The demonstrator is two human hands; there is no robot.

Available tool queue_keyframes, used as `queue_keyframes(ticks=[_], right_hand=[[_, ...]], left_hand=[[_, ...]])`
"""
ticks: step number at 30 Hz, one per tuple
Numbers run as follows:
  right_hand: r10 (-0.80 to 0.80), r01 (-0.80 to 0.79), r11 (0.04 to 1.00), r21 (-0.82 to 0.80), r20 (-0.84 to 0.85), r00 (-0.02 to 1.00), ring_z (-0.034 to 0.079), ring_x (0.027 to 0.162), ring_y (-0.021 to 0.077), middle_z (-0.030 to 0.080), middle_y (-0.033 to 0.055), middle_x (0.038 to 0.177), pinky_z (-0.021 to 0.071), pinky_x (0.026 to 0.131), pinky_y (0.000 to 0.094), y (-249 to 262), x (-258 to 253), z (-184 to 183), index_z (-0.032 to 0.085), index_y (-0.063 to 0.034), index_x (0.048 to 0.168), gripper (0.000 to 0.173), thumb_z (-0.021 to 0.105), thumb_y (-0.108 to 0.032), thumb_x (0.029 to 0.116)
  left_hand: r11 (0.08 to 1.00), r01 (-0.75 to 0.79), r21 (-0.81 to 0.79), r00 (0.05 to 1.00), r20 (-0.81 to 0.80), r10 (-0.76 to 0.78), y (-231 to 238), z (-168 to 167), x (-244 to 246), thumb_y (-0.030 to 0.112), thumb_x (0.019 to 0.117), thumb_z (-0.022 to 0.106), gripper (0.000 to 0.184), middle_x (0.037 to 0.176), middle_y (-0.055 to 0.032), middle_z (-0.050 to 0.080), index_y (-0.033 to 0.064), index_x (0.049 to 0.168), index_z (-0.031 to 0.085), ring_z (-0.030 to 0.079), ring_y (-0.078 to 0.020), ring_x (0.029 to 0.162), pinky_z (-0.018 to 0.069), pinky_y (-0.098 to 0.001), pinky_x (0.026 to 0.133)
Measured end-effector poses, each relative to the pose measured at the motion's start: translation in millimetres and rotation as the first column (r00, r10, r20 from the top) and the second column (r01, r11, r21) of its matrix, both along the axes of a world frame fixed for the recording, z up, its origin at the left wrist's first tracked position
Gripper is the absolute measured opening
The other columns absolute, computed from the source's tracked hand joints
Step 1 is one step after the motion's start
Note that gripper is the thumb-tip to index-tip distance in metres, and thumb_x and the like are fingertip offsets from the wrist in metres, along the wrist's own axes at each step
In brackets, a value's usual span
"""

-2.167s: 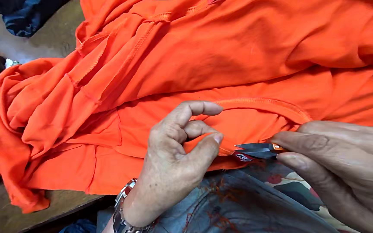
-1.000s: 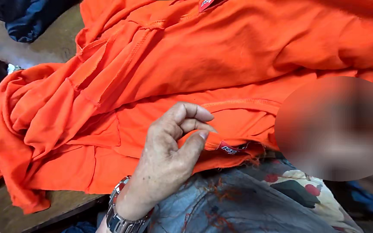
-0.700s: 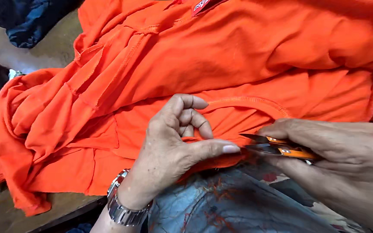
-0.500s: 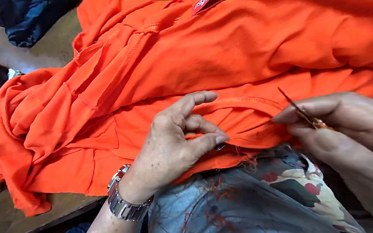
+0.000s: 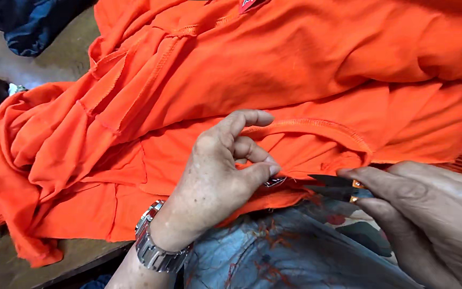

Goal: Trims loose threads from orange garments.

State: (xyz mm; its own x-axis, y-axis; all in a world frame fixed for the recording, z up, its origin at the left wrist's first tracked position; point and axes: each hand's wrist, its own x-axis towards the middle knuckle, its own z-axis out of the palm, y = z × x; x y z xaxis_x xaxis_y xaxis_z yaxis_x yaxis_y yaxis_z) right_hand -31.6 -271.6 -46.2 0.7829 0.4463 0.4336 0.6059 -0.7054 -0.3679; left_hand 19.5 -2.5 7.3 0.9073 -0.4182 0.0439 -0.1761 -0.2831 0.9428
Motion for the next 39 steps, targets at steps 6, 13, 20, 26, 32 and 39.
queue_keyframes(ticks=[6, 13, 20, 26, 32, 39], right_hand=[[-0.002, 0.001, 1.0, 0.007, 0.086, 0.996, 0.055, 0.067, 0.0281, 0.058, 0.0139, 0.079, 0.0404, 0.054, 0.041, 11, 9, 0, 0.067, 0.0015, 0.119, 0.037, 0.042, -0.023, 0.1073], [0.009, -0.008, 1.0, -0.004, 0.125, 0.992, 0.055, 0.067, 0.028, 0.059, 0.0142, 0.08, 0.0396, 0.054, 0.0409, 18, 13, 2, 0.067, 0.0027, 0.117, 0.036, 0.043, -0.022, 0.1074], [0.009, -0.008, 1.0, -0.006, 0.135, 0.991, 0.055, 0.066, 0.0281, 0.059, 0.0146, 0.08, 0.0399, 0.054, 0.0407, 20, 15, 2, 0.067, 0.0036, 0.115, 0.036, 0.043, -0.021, 0.1072], [0.018, -0.016, 1.0, -0.013, 0.15, 0.988, 0.053, 0.064, 0.028, 0.058, 0.0142, 0.078, 0.0382, 0.052, 0.0408, 19, 16, -1, 0.067, 0.0034, 0.11, 0.034, 0.043, -0.021, 0.1068], [0.002, -0.005, 0.985, 0.174, 0.015, 1.0, 0.061, 0.077, 0.0187, 0.065, 0.0127, 0.087, 0.0488, 0.065, 0.0343, 9, 21, 1, 0.066, 0.0027, 0.113, 0.039, 0.039, -0.026, 0.1097], [0.07, -0.041, 0.962, 0.27, -0.096, 0.993, 0.057, 0.091, 0.0035, 0.064, 0.0035, 0.103, 0.0472, 0.08, 0.0207, 24, 22, 11, 0.061, -0.0031, 0.124, 0.052, 0.062, -0.048, 0.0981]], left_hand=[[0.998, -0.061, 0.015, 0.995, -0.072, 0.062, -4, 0, 6, -0.01, 0.0821, 0.076, 0.052, 0.079, -0.0061, 0.074, 0.0003, 0.129, 0.056, 0.071, -0.0119, 0.064, 0.0586, -0.0207, 0.055], [0.997, -0.073, 0.023, 0.991, -0.114, 0.075, -4, 2, 4, -0.009, 0.0827, 0.076, 0.052, 0.077, -0.0072, 0.074, 0.0018, 0.129, 0.055, 0.071, -0.0138, 0.06, 0.0584, -0.0226, 0.051], [0.994, -0.104, 0.027, 0.988, -0.11, 0.106, -6, 0, 5, -0.008, 0.0813, 0.078, 0.053, 0.079, -0.0061, 0.075, 0.0013, 0.128, 0.055, 0.072, -0.0116, 0.064, 0.0575, -0.0203, 0.053], [0.995, -0.1, 0.031, 0.989, -0.11, 0.102, -6, -1, 5, -0.009, 0.0815, 0.077, 0.053, 0.078, -0.0056, 0.075, 0.0013, 0.128, 0.055, 0.071, -0.0119, 0.063, 0.0586, -0.0214, 0.053], [0.995, -0.103, 0.011, 0.983, -0.154, 0.104, -4, 1, 7, -0.009, 0.0828, 0.075, 0.051, 0.08, -0.0076, 0.076, 0.0003, 0.129, 0.055, 0.073, -0.013, 0.065, 0.0594, -0.0215, 0.057], [0.993, -0.108, -0.057, 0.965, -0.248, 0.091, -1, 3, 9, -0.011, 0.0848, 0.072, 0.047, 0.082, -0.0085, 0.076, -0.0008, 0.128, 0.056, 0.072, -0.0106, 0.067, 0.0579, -0.0197, 0.059]])
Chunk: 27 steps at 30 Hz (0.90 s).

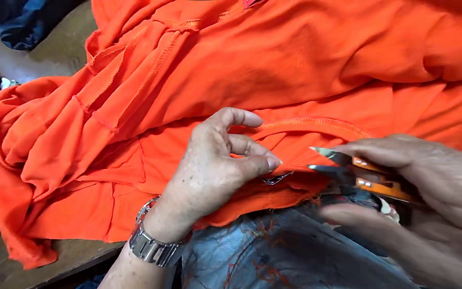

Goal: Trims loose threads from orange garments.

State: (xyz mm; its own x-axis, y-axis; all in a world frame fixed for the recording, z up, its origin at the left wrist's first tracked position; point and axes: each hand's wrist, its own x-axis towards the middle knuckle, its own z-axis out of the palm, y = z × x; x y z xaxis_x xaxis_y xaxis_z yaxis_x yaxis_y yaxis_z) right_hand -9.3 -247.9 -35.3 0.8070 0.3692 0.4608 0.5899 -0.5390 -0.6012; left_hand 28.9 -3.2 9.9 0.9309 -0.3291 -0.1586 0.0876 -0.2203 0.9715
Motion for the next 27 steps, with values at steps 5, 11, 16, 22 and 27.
queue_keyframes(ticks=[5, 11, 16, 22, 27], right_hand=[[-0.007, 0.011, 0.999, -0.041, 0.097, 0.995, 0.06, 0.073, 0.0055, 0.067, 0.0038, 0.083, 0.0462, 0.061, 0.02, 25, 19, 9, 0.072, -0.0027, 0.096, 0.02, 0.063, -0.021, 0.0944], [0.063, 0.079, 0.877, 0.474, -0.277, 0.959, 0.054, 0.061, 0.0018, 0.059, -0.007, 0.078, 0.0457, 0.052, 0.0167, 22, 32, 4, 0.065, -0.0121, 0.102, 0.007, 0.058, -0.013, 0.102], [0.096, 0.106, 0.869, 0.484, -0.373, 0.923, 0.046, 0.053, 0.0007, 0.053, -0.0075, 0.072, 0.04, 0.045, 0.0158, 4, 23, -1, 0.063, -0.0142, 0.101, 0.007, 0.061, -0.021, 0.1013], [0.03, -0.01, 0.978, 0.209, -0.091, 0.995, 0.064, 0.08, -0.0007, 0.071, -0.0048, 0.095, 0.054, 0.069, 0.0139, 27, 23, 9, 0.072, -0.0062, 0.112, 0.028, 0.074, -0.023, 0.0892], [0.025, -0.025, 0.993, 0.117, 0.001, 1.0, 0.058, 0.07, -0.0033, 0.065, -0.0037, 0.079, 0.0452, 0.059, 0.0112, 38, 34, 13, 0.072, -0.0059, 0.091, 0.013, 0.062, -0.013, 0.0949]], left_hand=[[0.998, 0.008, -0.064, 1.0, -0.02, -0.009, 2, -1, 0, -0.014, 0.0847, 0.068, 0.046, 0.084, -0.0103, 0.076, -0.0016, 0.127, 0.056, 0.072, -0.0103, 0.07, 0.0585, -0.0192, 0.062], [0.998, -0.02, -0.064, 0.997, -0.074, 0.015, 4, -1, 4, -0.014, 0.0852, 0.068, 0.046, 0.085, -0.0119, 0.076, -0.0028, 0.128, 0.056, 0.073, -0.0126, 0.07, 0.0592, -0.0212, 0.063], [0.993, -0.046, -0.113, 0.988, -0.151, 0.028, 5, -1, 10, -0.014, 0.0846, 0.067, 0.047, 0.084, -0.0124, 0.076, -0.0032, 0.128, 0.055, 0.073, -0.012, 0.071, 0.0589, -0.0212, 0.064], [0.987, -0.05, -0.153, 0.987, -0.159, 0.025, 5, -2, 12, -0.016, 0.0812, 0.068, 0.048, 0.083, -0.0131, 0.077, -0.0041, 0.126, 0.056, 0.074, -0.0128, 0.071, 0.0606, -0.0227, 0.065], [0.991, 0.009, -0.132, 0.994, -0.106, -0.023, 6, -1, 6, -0.014, 0.0817, 0.069, 0.052, 0.087, -0.0119, 0.076, -0.0026, 0.131, 0.054, 0.073, -0.0121, 0.073, 0.0595, -0.0211, 0.064]])
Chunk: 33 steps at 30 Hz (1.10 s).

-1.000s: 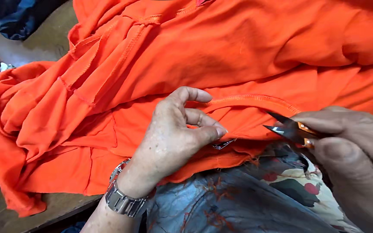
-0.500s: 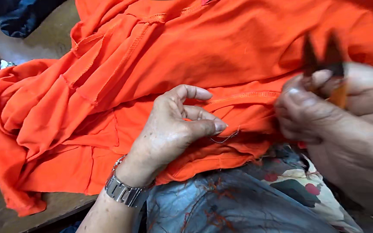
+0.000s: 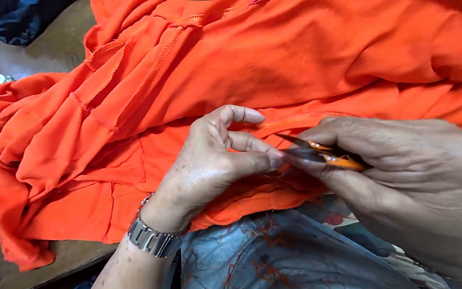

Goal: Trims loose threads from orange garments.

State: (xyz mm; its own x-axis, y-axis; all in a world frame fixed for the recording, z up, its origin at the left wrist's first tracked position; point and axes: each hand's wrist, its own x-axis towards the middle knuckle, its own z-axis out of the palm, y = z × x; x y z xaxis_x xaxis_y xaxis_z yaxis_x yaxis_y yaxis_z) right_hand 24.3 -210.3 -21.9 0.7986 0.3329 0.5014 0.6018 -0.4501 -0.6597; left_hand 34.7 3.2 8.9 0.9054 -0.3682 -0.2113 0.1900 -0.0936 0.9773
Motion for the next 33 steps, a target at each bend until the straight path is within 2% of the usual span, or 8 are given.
queue_keyframes(ticks=[5, 9, 11, 15, 19, 22, 25, 33], right_hand=[[-0.026, 0.028, 0.999, 0.029, -0.051, 0.998, 0.054, 0.064, -0.0042, 0.06, -0.0065, 0.075, 0.0422, 0.055, 0.0113, 1, 3, -3, 0.067, -0.0077, 0.093, 0.013, 0.059, -0.015, 0.0992], [-0.023, 0.068, 0.971, 0.231, -0.19, 0.982, 0.056, 0.065, -0.0023, 0.06, -0.0087, 0.079, 0.047, 0.056, 0.0128, -2, 2, -9, 0.065, -0.0105, 0.099, 0.006, 0.06, -0.014, 0.101], [0.007, 0.091, 0.941, 0.327, -0.287, 0.958, 0.052, 0.057, 0.0034, 0.057, -0.0063, 0.075, 0.0448, 0.047, 0.0183, -10, 2, -11, 0.063, -0.0108, 0.103, 0.006, 0.059, -0.015, 0.103], [-0.03, 0.032, 0.999, 0.008, -0.211, 0.977, 0.049, 0.057, -0.0014, 0.054, -0.0099, 0.073, 0.0391, 0.047, 0.0182, -29, -8, -4, 0.064, -0.0142, 0.108, 0.03, 0.052, -0.041, 0.1039], [0.042, -0.054, 0.996, -0.075, -0.152, 0.987, 0.061, 0.089, 0.0025, 0.066, 0.0009, 0.098, 0.0507, 0.078, 0.0202, -44, -27, -11, 0.067, -0.0029, 0.115, 0.046, 0.041, -0.04, 0.1095], [-0.045, 0.032, 0.985, -0.17, -0.076, 0.996, 0.062, 0.082, 0.0103, 0.067, 0.0083, 0.09, 0.0503, 0.072, 0.0276, -54, -37, -14, 0.069, 0.0011, 0.109, 0.038, 0.043, -0.027, 0.1082], [-0.094, 0.087, 0.976, -0.202, -0.024, 0.995, 0.067, 0.087, 0.0147, 0.071, 0.0127, 0.095, 0.0542, 0.077, 0.0307, -60, -40, -20, 0.069, 0.0027, 0.112, 0.037, 0.045, -0.025, 0.1081], [-0.1, 0.114, 0.971, -0.212, 0.074, 0.992, 0.062, 0.072, 0.018, 0.067, 0.012, 0.085, 0.0477, 0.06, 0.0338, -50, -33, -23, 0.07, 0.0024, 0.106, 0.036, 0.046, -0.025, 0.1066]], left_hand=[[1.0, -0.009, 0.018, 0.998, 0.066, 0.007, -4, -5, 4, -0.013, 0.0706, 0.082, 0.075, 0.087, -0.0136, 0.077, -0.0027, 0.138, 0.052, 0.076, -0.0184, 0.074, 0.0628, -0.0252, 0.063], [0.999, -0.029, 0.025, 0.996, 0.081, 0.027, -7, -7, 6, -0.013, 0.0758, 0.079, 0.065, 0.084, -0.0135, 0.077, -0.0032, 0.135, 0.056, 0.076, -0.0188, 0.073, 0.0646, -0.0279, 0.067], [0.999, -0.033, 0.037, 0.997, 0.074, 0.03, -7, -6, 3, -0.013, 0.0784, 0.077, 0.061, 0.084, -0.0133, 0.077, -0.0032, 0.135, 0.056, 0.075, -0.0174, 0.072, 0.0637, -0.0265, 0.064], [0.998, -0.041, 0.056, 0.997, 0.062, 0.038, -6, -3, 0, -0.012, 0.0809, 0.075, 0.059, 0.086, -0.0117, 0.077, -0.0023, 0.136, 0.056, 0.074, -0.0141, 0.071, 0.0607, -0.0226, 0.061], [0.998, -0.06, 0.009, 0.996, 0.072, 0.06, -7, -7, 3, -0.013, 0.0774, 0.078, 0.059, 0.082, -0.0136, 0.076, -0.0052, 0.133, 0.058, 0.075, -0.0171, 0.071, 0.0635, -0.0265, 0.066], [0.997, -0.046, 0.063, 0.994, 0.097, 0.04, -7, -3, -4, -0.011, 0.0829, 0.074, 0.056, 0.086, -0.0108, 0.076, -0.0021, 0.136, 0.057, 0.073, -0.013, 0.071, 0.0603, -0.0217, 0.061], [0.997, -0.033, 0.073, 0.991, 0.128, 0.024, -7, -3, -6, -0.011, 0.0837, 0.073, 0.057, 0.087, -0.0099, 0.077, -0.0012, 0.137, 0.057, 0.074, -0.0125, 0.072, 0.0602, -0.0212, 0.062], [1.0, -0.022, 0.001, 0.994, 0.107, 0.021, -8, -3, -7, -0.016, 0.0854, 0.069, 0.071, 0.096, -0.0107, 0.078, -0.0004, 0.151, 0.047, 0.075, -0.0122, 0.078, 0.0606, -0.0205, 0.07]])
